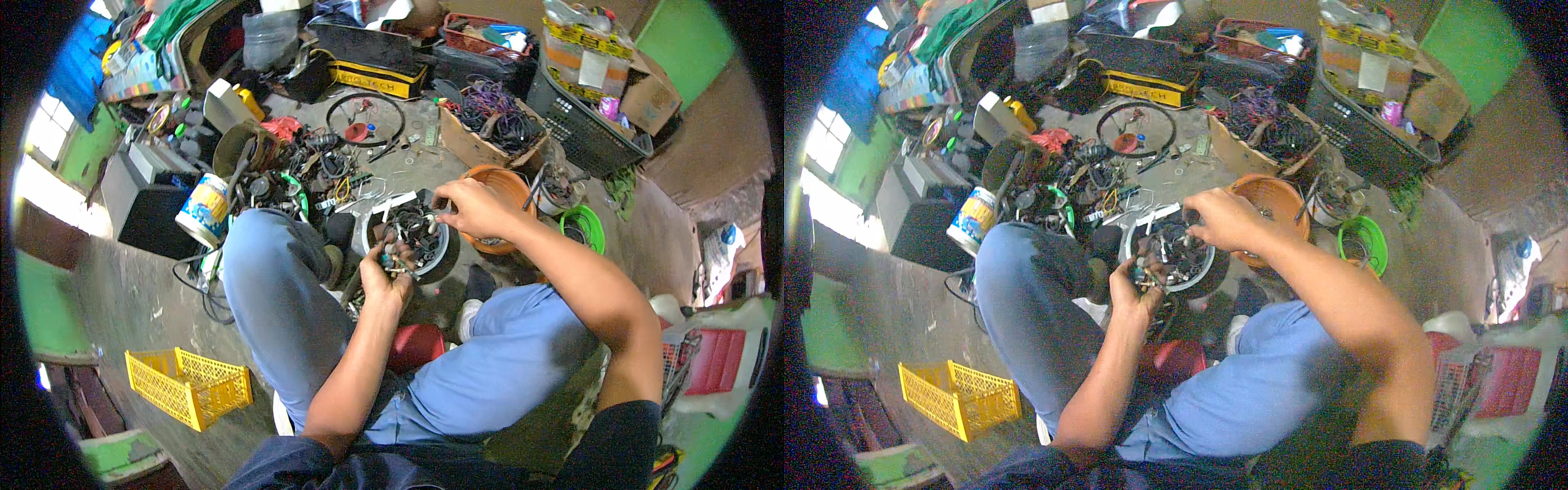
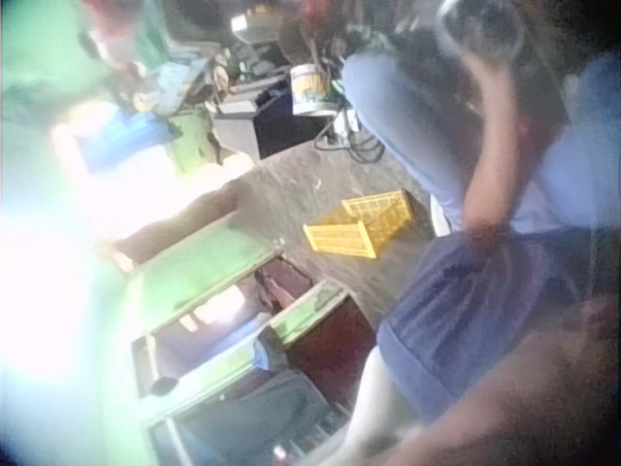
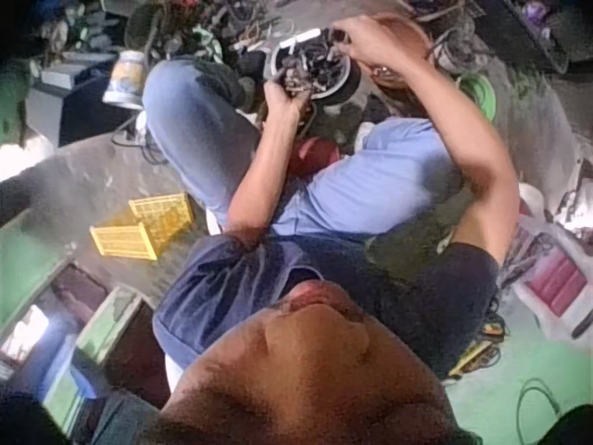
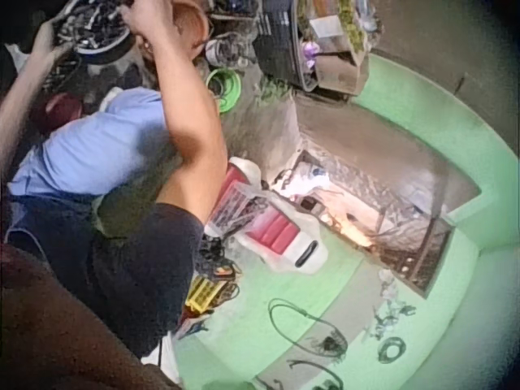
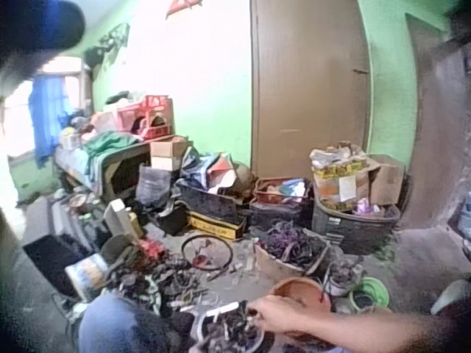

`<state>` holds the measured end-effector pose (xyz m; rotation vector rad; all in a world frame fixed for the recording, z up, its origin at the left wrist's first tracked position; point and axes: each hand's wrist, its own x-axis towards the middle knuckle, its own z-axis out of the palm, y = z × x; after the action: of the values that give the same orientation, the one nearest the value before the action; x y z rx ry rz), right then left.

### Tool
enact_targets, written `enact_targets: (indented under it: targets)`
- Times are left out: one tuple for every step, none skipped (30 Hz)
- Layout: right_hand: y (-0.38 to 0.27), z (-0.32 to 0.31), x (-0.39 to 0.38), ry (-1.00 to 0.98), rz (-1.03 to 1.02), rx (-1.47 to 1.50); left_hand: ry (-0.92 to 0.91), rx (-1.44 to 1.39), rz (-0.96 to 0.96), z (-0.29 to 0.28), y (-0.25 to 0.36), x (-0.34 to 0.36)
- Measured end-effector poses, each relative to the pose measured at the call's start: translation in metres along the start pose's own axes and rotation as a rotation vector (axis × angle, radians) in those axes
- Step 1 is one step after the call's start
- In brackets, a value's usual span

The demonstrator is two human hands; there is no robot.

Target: The person holds and handles a small mechanical component, turning it over to view different sides, and picks through containers of washers and small metal parts on the floor to select specific pieces for the assembly.

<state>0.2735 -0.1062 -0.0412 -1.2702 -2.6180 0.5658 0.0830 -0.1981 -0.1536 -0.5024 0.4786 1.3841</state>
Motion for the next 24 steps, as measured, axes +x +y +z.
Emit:
enact_targets:
  targets:
    - [-0.001,0.001,0.003,0.007,-0.007,0.004,0.016,0.016,0.03,0.012,-0.002,-0.005]
    - [-0.002,0.002,0.006,0.014,-0.014,0.008,-0.056,0.096,0.054,0.009,0.0,-0.002]
    - [-0.003,0.002,0.009,0.022,-0.02,0.011,-0.062,0.013,0.027,0.013,0.002,-0.001]
    - [-0.007,0.001,0.011,0.085,-0.071,0.019,-0.082,0.017,0.034,0.018,0.002,-0.005]
    - [-0.012,-0.001,0.013,0.089,-0.077,0.058,-0.101,0.021,0.04,0.025,0.001,-0.011]
    - [-0.015,-0.004,0.012,0.094,-0.081,0.096,-0.125,0.013,0.037,0.029,0.001,-0.013]
    - [-0.023,-0.011,0.01,0.096,-0.084,0.136,-0.145,0.004,0.034,0.031,0.0,-0.017]
    - [-0.03,-0.016,0.009,0.122,-0.111,0.178,-0.166,-0.004,0.031,0.033,0.0,-0.02]
    - [-0.034,-0.018,0.009,0.128,-0.159,0.176,-0.186,-0.014,0.031,0.035,-0.001,-0.023]
    - [-0.037,-0.02,0.009,0.142,-0.201,0.173,-0.209,-0.017,0.023,0.04,-0.002,-0.026]
    - [-0.038,-0.022,0.008,0.156,-0.241,0.17,-0.231,-0.019,0.016,0.042,-0.003,-0.027]
    - [-0.041,-0.021,0.006,0.14,-0.259,0.171,-0.263,0.004,0.004,0.041,-0.004,-0.027]
    - [-0.044,-0.022,0.004,0.128,-0.283,0.17,-0.29,0.018,-0.012,0.04,-0.003,-0.027]
    - [-0.047,-0.022,0.003,0.114,-0.306,0.169,-0.318,0.032,-0.027,0.039,-0.002,-0.026]
    - [-0.051,-0.022,0.002,0.093,-0.304,0.187,-0.346,0.047,-0.042,0.038,-0.001,-0.026]
    - [-0.055,-0.023,0.001,0.073,-0.298,0.203,-0.301,0.053,-0.054,0.039,-0.003,-0.027]
    - [-0.057,-0.024,0.0,0.052,-0.293,0.22,-0.301,0.063,-0.064,0.038,-0.003,-0.027]
    - [-0.056,-0.023,0.0,0.047,-0.313,0.185,-0.302,0.073,-0.073,0.035,-0.002,-0.025]
    - [-0.055,-0.021,0.0,0.053,-0.327,0.161,-0.302,0.084,-0.083,0.036,-0.002,-0.026]
    - [-0.055,-0.02,-0.001,0.06,-0.341,0.136,-0.253,0.083,-0.08,0.039,-0.005,-0.028]
    - [-0.054,-0.019,-0.001,0.066,-0.355,0.112,-0.27,0.079,-0.097,0.037,-0.005,-0.027]
    - [-0.054,-0.019,-0.002,0.053,-0.352,0.097,-0.288,0.075,-0.113,0.036,-0.004,-0.027]
    - [-0.054,-0.018,-0.002,0.053,-0.362,0.082,-0.307,0.071,-0.129,0.035,-0.003,-0.027]
    - [-0.055,-0.018,-0.003,0.052,-0.372,0.068,-0.295,0.081,-0.116,0.034,-0.005,-0.027]
